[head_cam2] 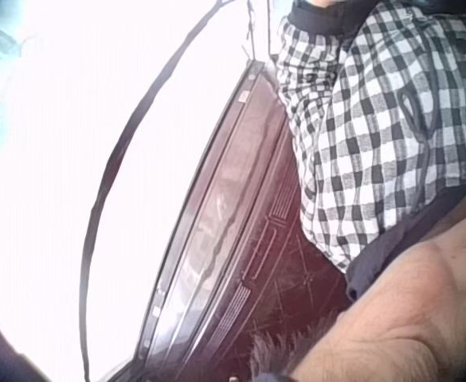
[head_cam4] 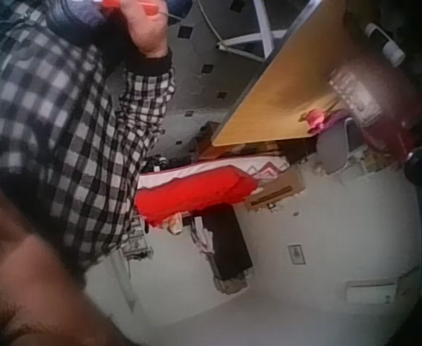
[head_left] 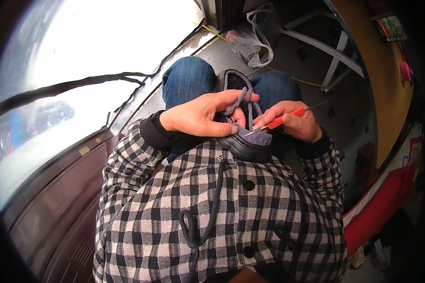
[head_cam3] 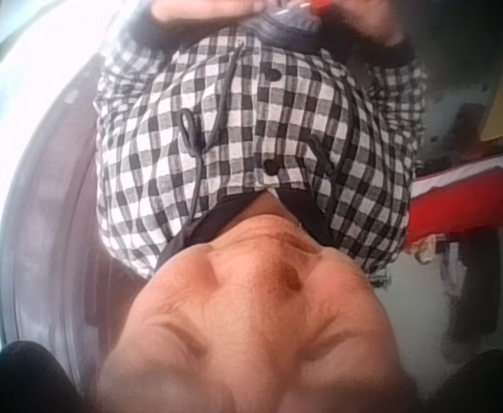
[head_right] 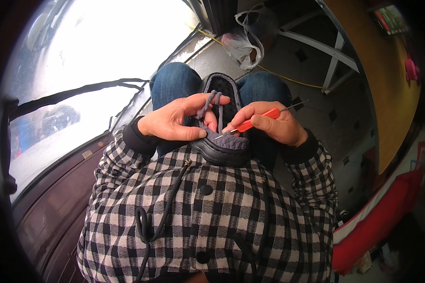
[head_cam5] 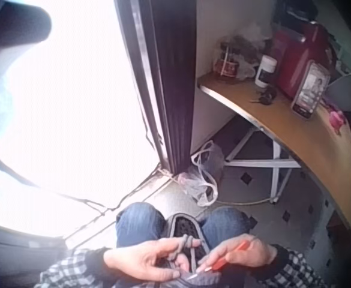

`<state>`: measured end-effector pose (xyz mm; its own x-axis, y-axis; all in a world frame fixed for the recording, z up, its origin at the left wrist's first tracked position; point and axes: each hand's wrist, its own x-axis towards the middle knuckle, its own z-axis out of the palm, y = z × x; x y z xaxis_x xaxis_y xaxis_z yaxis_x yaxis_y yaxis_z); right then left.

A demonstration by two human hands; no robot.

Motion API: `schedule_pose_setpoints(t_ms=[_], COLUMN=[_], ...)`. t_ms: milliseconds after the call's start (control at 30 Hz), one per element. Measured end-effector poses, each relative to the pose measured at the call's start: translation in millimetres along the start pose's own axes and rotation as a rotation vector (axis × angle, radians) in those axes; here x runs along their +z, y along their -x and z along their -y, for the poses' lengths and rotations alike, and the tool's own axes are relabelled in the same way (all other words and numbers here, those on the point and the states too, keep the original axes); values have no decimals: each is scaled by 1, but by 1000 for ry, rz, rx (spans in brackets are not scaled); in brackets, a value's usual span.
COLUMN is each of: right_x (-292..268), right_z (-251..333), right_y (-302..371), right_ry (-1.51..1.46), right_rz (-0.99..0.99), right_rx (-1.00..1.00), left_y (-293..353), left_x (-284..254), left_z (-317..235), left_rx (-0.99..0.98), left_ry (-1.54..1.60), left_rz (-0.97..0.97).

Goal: The person holds a dark slip-on shoe on their lap and uses a red-handled screwdriver to pry and separate the upper fabric from the sole. They repeatedly insert the tool along the seam, lift the fabric, and adjust the shoe position while working on the same area.

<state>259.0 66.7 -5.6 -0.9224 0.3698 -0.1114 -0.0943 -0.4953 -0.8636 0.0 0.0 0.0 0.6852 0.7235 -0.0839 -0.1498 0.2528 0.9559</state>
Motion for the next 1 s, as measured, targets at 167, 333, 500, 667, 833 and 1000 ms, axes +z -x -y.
schedule_pose_setpoints(t_ms=[167, 333, 500, 667, 833, 1000], right_x=[2, 5, 13, 30, 62, 73], right_z=[3, 23, 41, 46, 45, 32], right_y=[-3, -4, -11, -17, -11, -7], right_ry=[-1, 181, 426, 822, 1321, 1564], right_rz=[-3, 6, 67, 114, 120, -113], right_rx=[-8, 84, 130, -121, -189, -393], left_y=[1, -1, 1, 4, 1, -2], left_x=[1, 0, -2, 0, 6, 11], left_z=[0, 2, 7, 8, 6, -4], left_rx=[-19, -17, 4, -6, -30, 2], left_ry=[28, 33, 20, 41, 43, -39], left_rz=[-18, -20, -21, -42, -90, -233])
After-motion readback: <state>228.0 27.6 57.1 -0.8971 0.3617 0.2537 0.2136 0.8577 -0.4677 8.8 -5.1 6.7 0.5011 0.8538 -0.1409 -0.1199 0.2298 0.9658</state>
